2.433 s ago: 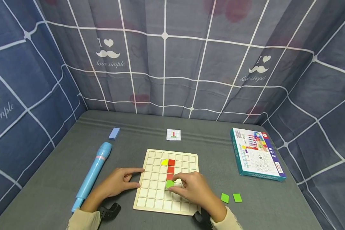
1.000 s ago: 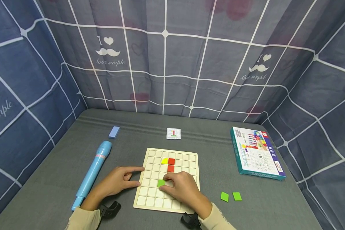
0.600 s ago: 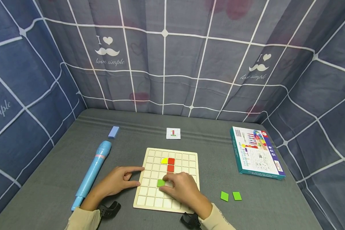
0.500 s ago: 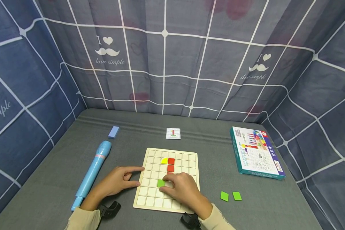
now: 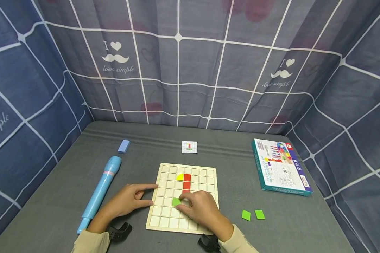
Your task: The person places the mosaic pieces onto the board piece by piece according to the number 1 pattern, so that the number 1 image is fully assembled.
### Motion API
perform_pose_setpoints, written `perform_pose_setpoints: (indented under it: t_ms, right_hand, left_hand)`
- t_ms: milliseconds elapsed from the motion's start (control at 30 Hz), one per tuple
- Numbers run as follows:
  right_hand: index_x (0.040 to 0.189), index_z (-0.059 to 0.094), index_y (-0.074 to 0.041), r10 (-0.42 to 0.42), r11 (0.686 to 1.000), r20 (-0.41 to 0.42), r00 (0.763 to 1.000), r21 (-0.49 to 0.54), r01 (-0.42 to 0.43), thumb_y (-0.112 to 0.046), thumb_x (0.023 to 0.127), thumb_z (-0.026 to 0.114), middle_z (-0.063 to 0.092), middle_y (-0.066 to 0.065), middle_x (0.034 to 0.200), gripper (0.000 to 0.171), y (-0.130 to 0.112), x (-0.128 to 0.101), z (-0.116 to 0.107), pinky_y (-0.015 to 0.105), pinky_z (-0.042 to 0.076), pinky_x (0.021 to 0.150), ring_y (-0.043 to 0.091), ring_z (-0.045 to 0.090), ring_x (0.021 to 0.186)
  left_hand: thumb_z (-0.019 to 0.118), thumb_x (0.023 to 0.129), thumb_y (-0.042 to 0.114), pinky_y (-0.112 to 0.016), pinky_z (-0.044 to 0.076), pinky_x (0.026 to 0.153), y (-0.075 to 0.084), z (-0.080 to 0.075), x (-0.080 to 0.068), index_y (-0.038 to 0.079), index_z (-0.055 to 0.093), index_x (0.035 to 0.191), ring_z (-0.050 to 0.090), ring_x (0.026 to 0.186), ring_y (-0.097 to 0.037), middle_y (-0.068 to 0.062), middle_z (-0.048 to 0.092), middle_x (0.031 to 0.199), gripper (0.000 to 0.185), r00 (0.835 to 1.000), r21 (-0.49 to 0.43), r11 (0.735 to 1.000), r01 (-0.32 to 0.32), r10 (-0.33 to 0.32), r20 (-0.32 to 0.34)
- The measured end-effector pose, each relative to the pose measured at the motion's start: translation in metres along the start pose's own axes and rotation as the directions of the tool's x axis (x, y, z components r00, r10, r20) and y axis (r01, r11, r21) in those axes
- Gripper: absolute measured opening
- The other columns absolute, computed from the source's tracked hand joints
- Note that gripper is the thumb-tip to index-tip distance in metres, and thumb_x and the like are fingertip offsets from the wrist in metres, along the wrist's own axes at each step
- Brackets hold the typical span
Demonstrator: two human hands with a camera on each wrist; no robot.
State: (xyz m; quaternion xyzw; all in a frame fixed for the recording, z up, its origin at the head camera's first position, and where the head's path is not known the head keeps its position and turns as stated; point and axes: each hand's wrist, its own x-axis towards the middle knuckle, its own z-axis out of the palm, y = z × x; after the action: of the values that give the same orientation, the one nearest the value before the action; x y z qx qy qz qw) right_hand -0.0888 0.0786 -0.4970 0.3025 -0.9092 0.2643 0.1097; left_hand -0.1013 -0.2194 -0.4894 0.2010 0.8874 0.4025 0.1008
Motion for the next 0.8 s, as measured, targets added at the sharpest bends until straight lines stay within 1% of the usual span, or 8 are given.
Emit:
perform_pose_setpoints:
  t_ms: [133, 333, 567, 800]
  right_hand:
    - [0.090, 0.080, -0.023, -0.035, 0.999, -0.063, 0.997, 0.022, 0.037, -0.033, 0.082, 0.087, 0.038, -0.024, 0.054, 0.015, 0.000, -0.001, -0.001, 0.014, 0.024, 0.047, -0.012, 0.024, 0.050]
    - [0.093, 0.081, -0.020, -0.070, 0.996, -0.153, 0.986, 0.043, 0.077, -0.027, 0.080, 0.089, 0.034, -0.022, 0.056, 0.017, 0.004, -0.007, -0.007, 0.012, 0.022, 0.048, -0.012, 0.022, 0.053]
    - [0.095, 0.081, -0.019, -0.099, 0.989, -0.257, 0.961, 0.083, 0.124, -0.021, 0.082, 0.088, 0.033, -0.020, 0.056, 0.015, 0.009, -0.012, -0.013, 0.010, 0.020, 0.049, -0.012, 0.019, 0.055]
    - [0.097, 0.080, -0.015, -0.106, 0.983, -0.315, 0.943, 0.110, 0.147, -0.016, 0.081, 0.088, 0.032, -0.018, 0.059, 0.018, 0.012, -0.018, -0.022, 0.008, 0.019, 0.050, -0.011, 0.020, 0.058]
  left_hand:
    - [0.082, 0.087, 0.039, -0.021, 0.028, 0.050, -0.001, -0.001, -0.001, 0.022, 0.069, 0.135, 0.026, 0.051, 0.000, 0.014, 0.032, 0.059, 0.052, 1.000, 0.003, 1.000, 0.003, -0.003, -0.002]
    - [0.082, 0.087, 0.037, -0.021, 0.028, 0.049, -0.001, 0.000, -0.002, 0.020, 0.068, 0.135, 0.026, 0.050, 0.000, 0.014, 0.032, 0.058, 0.052, 1.000, -0.004, 1.000, -0.001, 0.001, -0.002]
    - [0.082, 0.087, 0.037, -0.021, 0.028, 0.049, 0.000, 0.000, -0.002, 0.021, 0.069, 0.135, 0.025, 0.050, -0.001, 0.013, 0.031, 0.059, 0.052, 1.000, 0.000, 1.000, 0.002, -0.002, -0.006]
    - [0.082, 0.087, 0.037, -0.020, 0.028, 0.050, 0.001, 0.000, 0.000, 0.021, 0.069, 0.135, 0.025, 0.051, 0.000, 0.014, 0.031, 0.059, 0.052, 1.000, 0.015, 1.000, -0.003, 0.003, -0.001]
